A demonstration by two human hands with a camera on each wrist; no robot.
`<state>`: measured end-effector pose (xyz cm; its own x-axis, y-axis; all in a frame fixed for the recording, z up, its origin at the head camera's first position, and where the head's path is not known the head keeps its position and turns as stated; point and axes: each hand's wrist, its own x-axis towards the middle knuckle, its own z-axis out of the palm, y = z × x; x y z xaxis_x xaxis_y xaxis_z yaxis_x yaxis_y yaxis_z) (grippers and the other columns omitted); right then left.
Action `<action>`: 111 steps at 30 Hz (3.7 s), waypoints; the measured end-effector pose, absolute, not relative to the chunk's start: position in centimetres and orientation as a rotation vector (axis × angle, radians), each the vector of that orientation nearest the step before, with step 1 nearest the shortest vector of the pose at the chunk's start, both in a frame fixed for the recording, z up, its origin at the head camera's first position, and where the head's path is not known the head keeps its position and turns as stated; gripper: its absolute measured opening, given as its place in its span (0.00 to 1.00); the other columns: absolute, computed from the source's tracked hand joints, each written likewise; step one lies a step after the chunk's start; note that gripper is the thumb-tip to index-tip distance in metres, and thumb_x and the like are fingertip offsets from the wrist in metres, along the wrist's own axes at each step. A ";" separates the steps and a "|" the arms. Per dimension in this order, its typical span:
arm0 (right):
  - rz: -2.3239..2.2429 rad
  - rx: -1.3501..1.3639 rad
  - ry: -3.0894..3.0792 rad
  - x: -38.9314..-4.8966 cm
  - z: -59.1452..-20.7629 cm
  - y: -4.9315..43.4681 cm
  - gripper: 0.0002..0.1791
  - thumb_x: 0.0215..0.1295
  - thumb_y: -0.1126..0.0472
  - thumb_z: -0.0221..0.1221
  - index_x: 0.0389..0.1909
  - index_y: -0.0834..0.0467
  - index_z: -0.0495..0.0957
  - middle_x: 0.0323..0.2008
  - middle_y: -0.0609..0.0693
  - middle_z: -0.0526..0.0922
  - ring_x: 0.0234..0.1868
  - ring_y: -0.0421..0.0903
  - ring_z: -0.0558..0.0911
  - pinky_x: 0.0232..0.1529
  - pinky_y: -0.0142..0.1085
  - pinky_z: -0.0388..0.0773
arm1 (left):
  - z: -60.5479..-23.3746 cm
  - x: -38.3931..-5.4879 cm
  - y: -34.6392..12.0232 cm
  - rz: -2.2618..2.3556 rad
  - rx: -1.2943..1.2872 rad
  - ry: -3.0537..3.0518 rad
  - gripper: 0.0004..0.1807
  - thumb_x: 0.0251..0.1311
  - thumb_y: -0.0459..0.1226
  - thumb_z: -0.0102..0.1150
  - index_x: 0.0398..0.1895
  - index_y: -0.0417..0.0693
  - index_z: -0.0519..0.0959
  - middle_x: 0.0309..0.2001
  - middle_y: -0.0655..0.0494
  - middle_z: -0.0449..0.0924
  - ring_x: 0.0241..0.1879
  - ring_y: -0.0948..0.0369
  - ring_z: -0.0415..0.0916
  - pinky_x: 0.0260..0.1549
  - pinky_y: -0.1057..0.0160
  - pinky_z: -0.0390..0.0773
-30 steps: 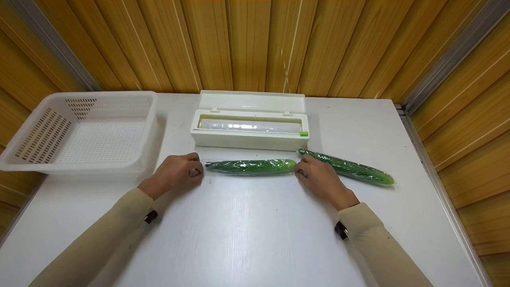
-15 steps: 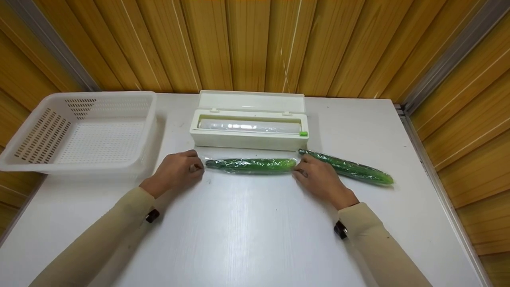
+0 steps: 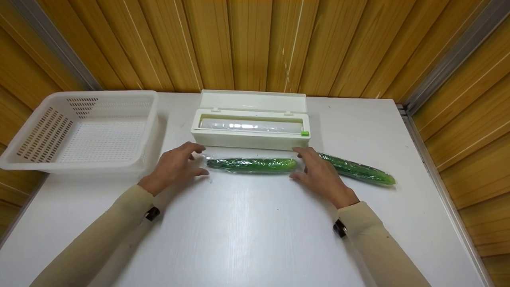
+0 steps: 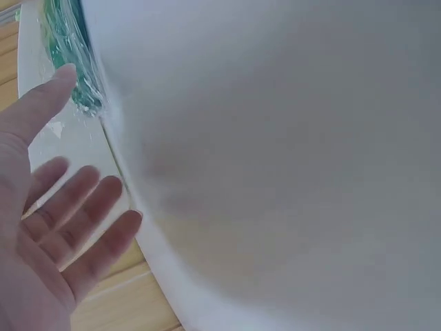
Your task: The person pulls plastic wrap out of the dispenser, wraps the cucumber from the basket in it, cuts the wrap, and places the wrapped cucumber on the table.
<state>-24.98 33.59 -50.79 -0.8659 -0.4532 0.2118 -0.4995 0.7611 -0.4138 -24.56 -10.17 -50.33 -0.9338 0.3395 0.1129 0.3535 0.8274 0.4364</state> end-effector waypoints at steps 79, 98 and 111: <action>0.878 1.193 -2.524 -25.5 -52.6 33.6 0.12 0.62 0.79 0.68 0.33 0.58 0.88 0.28 0.43 0.86 0.29 0.39 0.83 0.34 0.25 0.76 | -51.8 -25.8 -10.2 -1.126 -0.606 -2.895 0.18 0.64 0.37 0.76 0.56 0.48 0.87 0.48 0.54 0.87 0.43 0.55 0.81 0.48 0.52 0.80; 0.547 1.204 -2.807 -24.5 -51.0 32.1 0.13 0.67 0.57 0.72 0.30 0.55 0.78 0.28 0.42 0.74 0.29 0.39 0.73 0.31 0.38 0.75 | -51.8 -26.1 -10.6 -1.055 -0.646 -2.941 0.17 0.69 0.41 0.71 0.57 0.43 0.88 0.52 0.50 0.88 0.53 0.52 0.84 0.57 0.52 0.80; 0.711 1.184 -2.707 -24.6 -51.8 32.9 0.10 0.70 0.67 0.68 0.30 0.52 0.79 0.26 0.38 0.78 0.30 0.41 0.78 0.32 0.40 0.77 | -51.6 -26.0 -11.1 -1.309 -0.685 -2.925 0.14 0.75 0.37 0.64 0.56 0.39 0.86 0.52 0.49 0.88 0.54 0.55 0.82 0.59 0.54 0.79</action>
<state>-24.58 32.94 -51.78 -0.6917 -0.6684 0.2733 -0.7165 0.5880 -0.3754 -25.97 -11.13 -51.59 -0.9039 0.4252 0.0455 0.3172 0.5953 0.7383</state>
